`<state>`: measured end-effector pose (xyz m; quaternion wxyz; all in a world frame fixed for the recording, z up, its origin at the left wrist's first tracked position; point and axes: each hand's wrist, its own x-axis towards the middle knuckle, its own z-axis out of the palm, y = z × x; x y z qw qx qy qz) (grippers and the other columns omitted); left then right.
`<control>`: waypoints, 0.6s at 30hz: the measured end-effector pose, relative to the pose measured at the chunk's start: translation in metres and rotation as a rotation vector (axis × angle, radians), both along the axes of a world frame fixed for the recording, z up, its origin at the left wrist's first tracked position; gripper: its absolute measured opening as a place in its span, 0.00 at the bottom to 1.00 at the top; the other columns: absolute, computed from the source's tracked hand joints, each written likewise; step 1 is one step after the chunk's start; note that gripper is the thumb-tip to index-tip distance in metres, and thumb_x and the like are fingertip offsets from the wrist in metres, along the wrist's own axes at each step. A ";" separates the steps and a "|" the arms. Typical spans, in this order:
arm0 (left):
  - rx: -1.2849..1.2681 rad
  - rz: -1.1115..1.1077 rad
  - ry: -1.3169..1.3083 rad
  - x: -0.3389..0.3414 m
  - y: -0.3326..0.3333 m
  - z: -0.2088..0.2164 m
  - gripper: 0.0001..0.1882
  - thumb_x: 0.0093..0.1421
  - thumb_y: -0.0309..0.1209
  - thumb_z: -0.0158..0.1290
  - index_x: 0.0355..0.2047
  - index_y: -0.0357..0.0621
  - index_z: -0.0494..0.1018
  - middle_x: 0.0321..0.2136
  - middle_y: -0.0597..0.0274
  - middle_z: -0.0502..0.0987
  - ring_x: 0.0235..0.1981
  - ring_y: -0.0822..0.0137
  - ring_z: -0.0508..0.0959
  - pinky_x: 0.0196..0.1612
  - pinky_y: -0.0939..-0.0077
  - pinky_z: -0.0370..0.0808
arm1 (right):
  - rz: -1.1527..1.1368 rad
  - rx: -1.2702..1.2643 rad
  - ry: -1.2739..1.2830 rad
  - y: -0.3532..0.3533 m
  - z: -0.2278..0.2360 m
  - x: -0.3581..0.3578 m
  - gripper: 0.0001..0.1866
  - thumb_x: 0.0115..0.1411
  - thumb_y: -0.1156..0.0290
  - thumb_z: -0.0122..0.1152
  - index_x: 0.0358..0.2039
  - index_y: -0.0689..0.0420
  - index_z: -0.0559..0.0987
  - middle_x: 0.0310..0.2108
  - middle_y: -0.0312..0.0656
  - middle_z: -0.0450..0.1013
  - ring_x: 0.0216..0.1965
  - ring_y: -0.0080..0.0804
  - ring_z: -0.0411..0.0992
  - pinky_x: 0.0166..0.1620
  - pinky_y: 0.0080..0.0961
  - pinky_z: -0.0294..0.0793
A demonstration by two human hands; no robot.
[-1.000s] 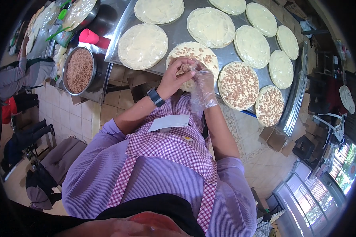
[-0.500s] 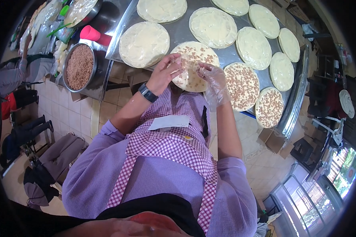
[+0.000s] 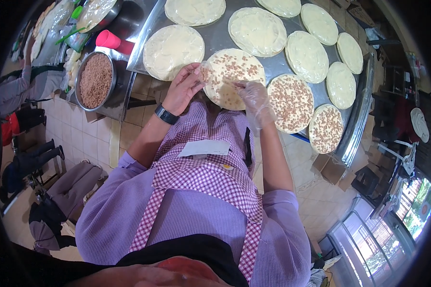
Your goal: The recorder is spreading minced meat filling onto circles of flatbread dough on a stainless steel prep table.
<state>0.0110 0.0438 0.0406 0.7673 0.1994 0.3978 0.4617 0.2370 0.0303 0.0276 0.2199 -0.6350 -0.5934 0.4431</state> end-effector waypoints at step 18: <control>-0.029 0.011 -0.018 -0.007 -0.004 -0.004 0.15 0.61 0.27 0.44 0.49 0.41 0.61 0.46 0.62 0.66 0.47 0.70 0.70 0.52 0.69 0.69 | -0.012 0.134 -0.545 -0.002 0.009 0.024 0.10 0.53 0.65 0.55 0.32 0.54 0.80 0.26 0.44 0.75 0.30 0.38 0.73 0.34 0.30 0.71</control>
